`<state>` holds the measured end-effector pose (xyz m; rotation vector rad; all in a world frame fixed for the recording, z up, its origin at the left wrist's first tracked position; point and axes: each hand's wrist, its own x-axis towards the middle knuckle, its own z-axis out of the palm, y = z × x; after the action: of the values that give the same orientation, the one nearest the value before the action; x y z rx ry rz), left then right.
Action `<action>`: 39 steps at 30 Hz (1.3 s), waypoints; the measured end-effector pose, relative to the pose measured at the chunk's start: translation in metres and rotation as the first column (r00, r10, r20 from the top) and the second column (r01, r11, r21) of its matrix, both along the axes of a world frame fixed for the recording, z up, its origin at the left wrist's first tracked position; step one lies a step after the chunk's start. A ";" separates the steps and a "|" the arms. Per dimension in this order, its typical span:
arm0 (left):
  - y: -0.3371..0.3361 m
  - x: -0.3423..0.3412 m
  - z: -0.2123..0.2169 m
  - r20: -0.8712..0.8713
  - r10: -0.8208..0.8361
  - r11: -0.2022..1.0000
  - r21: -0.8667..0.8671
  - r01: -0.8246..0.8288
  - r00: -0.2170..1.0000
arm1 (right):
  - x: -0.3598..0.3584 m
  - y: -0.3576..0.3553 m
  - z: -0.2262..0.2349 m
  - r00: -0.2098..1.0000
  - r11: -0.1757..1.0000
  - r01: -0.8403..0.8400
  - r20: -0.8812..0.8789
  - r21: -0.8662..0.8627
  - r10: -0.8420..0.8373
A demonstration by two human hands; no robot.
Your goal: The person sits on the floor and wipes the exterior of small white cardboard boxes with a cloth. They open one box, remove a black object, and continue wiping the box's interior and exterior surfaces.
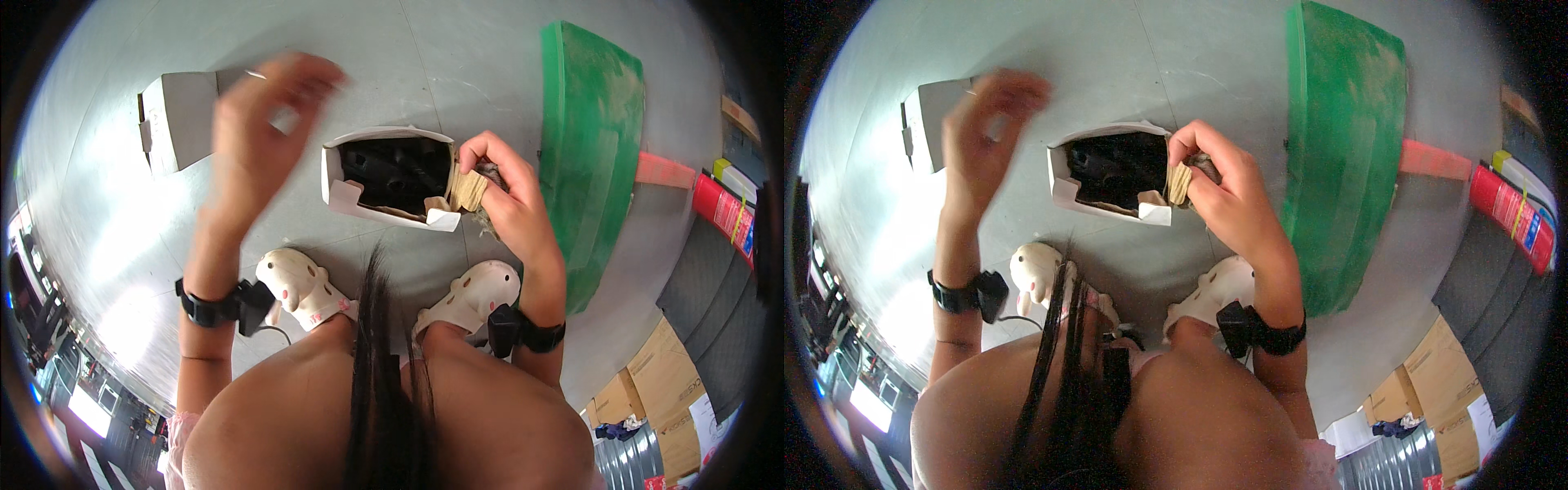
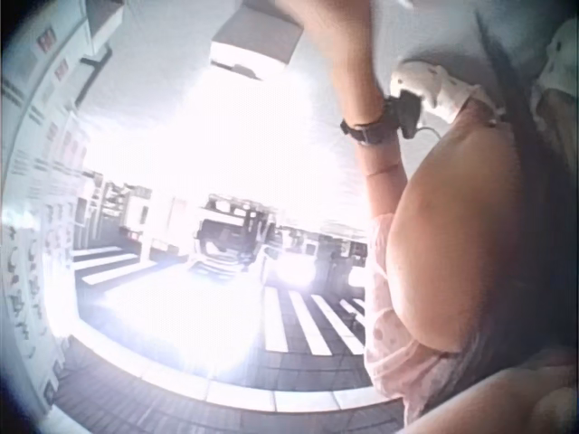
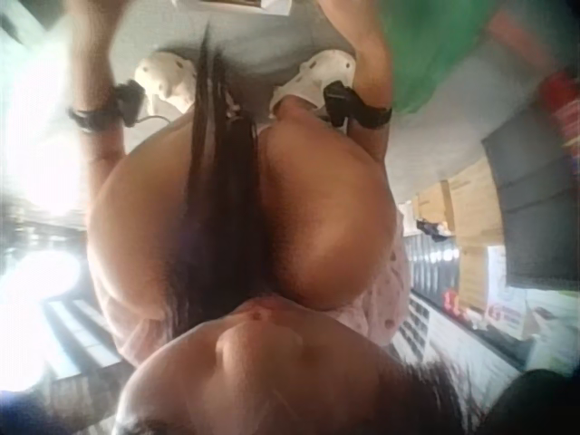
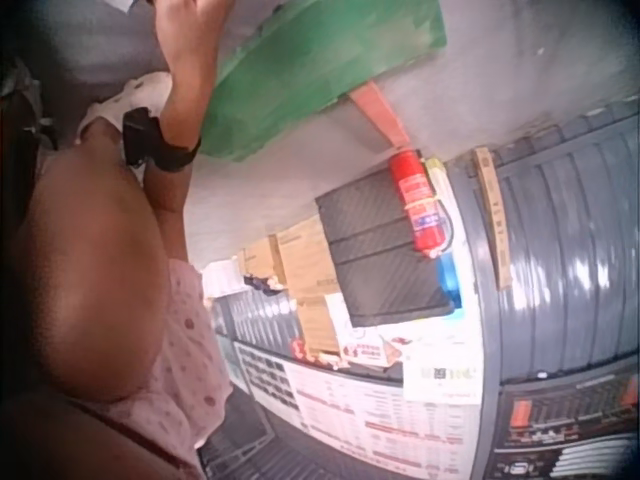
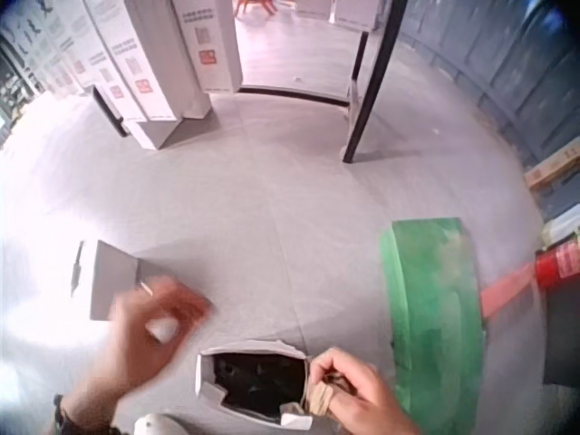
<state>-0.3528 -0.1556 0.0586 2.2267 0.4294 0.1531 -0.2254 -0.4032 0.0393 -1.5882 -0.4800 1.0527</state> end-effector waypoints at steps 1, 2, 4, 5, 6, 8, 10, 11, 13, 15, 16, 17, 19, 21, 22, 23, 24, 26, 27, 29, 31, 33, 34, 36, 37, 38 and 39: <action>0.016 -0.001 -0.009 -0.022 0.132 0.989 0.073 -0.130 0.991 | -0.001 0.001 -0.001 1.000 1.000 -0.010 0.004 -0.007 0.010; 0.035 -0.006 -0.027 0.036 0.092 0.950 0.298 -0.098 0.995 | 0.000 0.001 -0.002 1.000 1.000 -0.020 0.011 -0.017 0.020; 0.055 -0.026 -0.057 -0.259 0.100 0.842 0.537 0.057 0.961 | 0.001 0.004 -0.005 0.999 1.000 -0.029 0.042 -0.001 0.029; 0.055 -0.026 -0.061 -0.350 0.071 0.774 0.610 0.169 0.934 | 0.000 0.004 -0.009 0.997 1.000 -0.026 0.067 0.017 0.025; 0.053 -0.027 -0.064 -0.391 0.081 0.800 0.574 0.174 0.917 | 0.000 0.004 -0.010 0.995 0.999 -0.025 0.093 0.036 0.021; 0.044 -0.025 -0.066 -0.473 0.092 0.849 0.498 0.180 0.876 | 0.000 0.003 -0.008 0.995 0.999 -0.023 0.094 0.026 0.020; 0.046 -0.032 -0.074 -0.419 0.093 0.876 0.466 0.126 0.903 | -0.001 0.002 -0.008 0.997 1.000 -0.017 0.082 0.025 0.015; 0.044 -0.030 -0.073 -0.390 0.095 0.887 0.451 0.100 0.916 | -0.001 0.002 -0.009 0.997 0.999 -0.011 0.072 0.031 0.008; 0.042 -0.031 -0.059 -0.386 0.144 0.925 0.379 0.015 0.911 | -0.001 0.004 -0.009 0.998 0.999 -0.002 0.063 0.036 -0.001; 0.029 -0.024 -0.033 -0.338 0.141 0.954 0.297 -0.037 0.931 | -0.002 0.003 -0.007 0.998 1.000 0.016 0.067 0.014 -0.016; 0.021 -0.019 -0.012 -0.288 0.128 0.963 0.266 -0.050 0.949 | -0.003 0.003 -0.007 0.996 0.999 0.016 0.089 0.029 -0.018; 0.011 -0.014 0.002 -0.232 0.120 0.970 0.233 -0.064 0.965 | -0.003 0.003 -0.010 0.993 0.999 0.013 0.116 0.043 -0.018; -0.010 -0.004 0.018 -0.168 -0.087 0.988 0.114 0.107 0.982 | -0.002 0.000 -0.011 0.991 1.000 0.011 0.135 0.025 -0.014; -0.028 0.002 0.031 -0.150 -0.320 0.934 0.112 0.338 0.935 | -0.001 0.004 -0.008 0.994 1.000 -0.004 0.107 -0.007 0.005; -0.037 0.006 0.029 -0.183 -0.369 0.921 0.058 0.385 0.911 | -0.001 0.006 -0.008 0.994 1.000 -0.016 0.107 0.002 0.016; -0.043 0.007 0.024 -0.209 -0.424 0.901 0.001 0.434 0.881 | -0.001 0.007 -0.008 0.994 1.000 -0.022 0.109 0.010 0.021; -0.043 0.007 0.022 -0.194 -0.428 0.903 -0.057 0.426 0.883 | -0.002 0.007 -0.007 0.993 0.999 -0.027 0.111 0.018 0.025; -0.040 0.006 0.018 -0.164 -0.436 0.896 -0.172 0.409 0.885 | -0.004 0.005 -0.004 0.997 1.000 0.021 0.071 0.020 -0.023; -0.039 0.002 0.016 -0.171 -0.428 0.901 -0.156 0.405 0.887 | -0.005 0.005 -0.003 0.998 0.999 0.047 0.050 0.021 -0.048; -0.037 -0.008 0.012 -0.178 -0.415 0.909 -0.126 0.397 0.892 | -0.005 0.005 0.000 0.996 0.999 0.052 0.075 0.007 -0.052; -0.037 -0.011 0.015 -0.137 -0.435 0.882 0.134 0.452 0.890 | -0.005 0.004 -0.002 0.993 0.997 0.072 0.095 0.014 -0.073; -0.038 -0.017 0.013 -0.151 -0.390 0.863 0.284 0.418 0.908 | -0.008 0.011 -0.006 0.990 0.992 0.097 0.097 0.078 -0.104; -0.039 -0.024 0.005 -0.176 -0.331 0.876 0.307 0.371 0.927 | -0.010 0.016 -0.009 0.987 0.988 0.112 0.099 0.110 -0.123; -0.040 -0.032 -0.010 -0.175 -0.259 0.946 0.151 0.286 0.950 | -0.010 0.026 -0.020 0.975 0.976 0.109 0.171 0.191 -0.142; -0.039 -0.035 -0.013 -0.185 -0.236 0.950 0.163 0.267 0.954 | -0.009 0.031 -0.027 0.957 0.966 0.093 0.246 0.241 -0.154; -0.039 -0.038 -0.017 -0.192 -0.212 0.955 0.167 0.245 0.958 | -0.007 0.039 -0.032 0.945 0.962 0.087 0.285 0.259 -0.163; -0.039 -0.040 -0.020 -0.196 -0.191 0.961 0.164 0.224 0.962 | -0.005 0.045 -0.035 0.930 0.960 0.081 0.327 0.269 -0.170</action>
<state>-0.3926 -0.1949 0.0386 2.4632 0.2816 -0.1246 -0.2307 -0.3586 0.0045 -1.5565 -0.7097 0.5850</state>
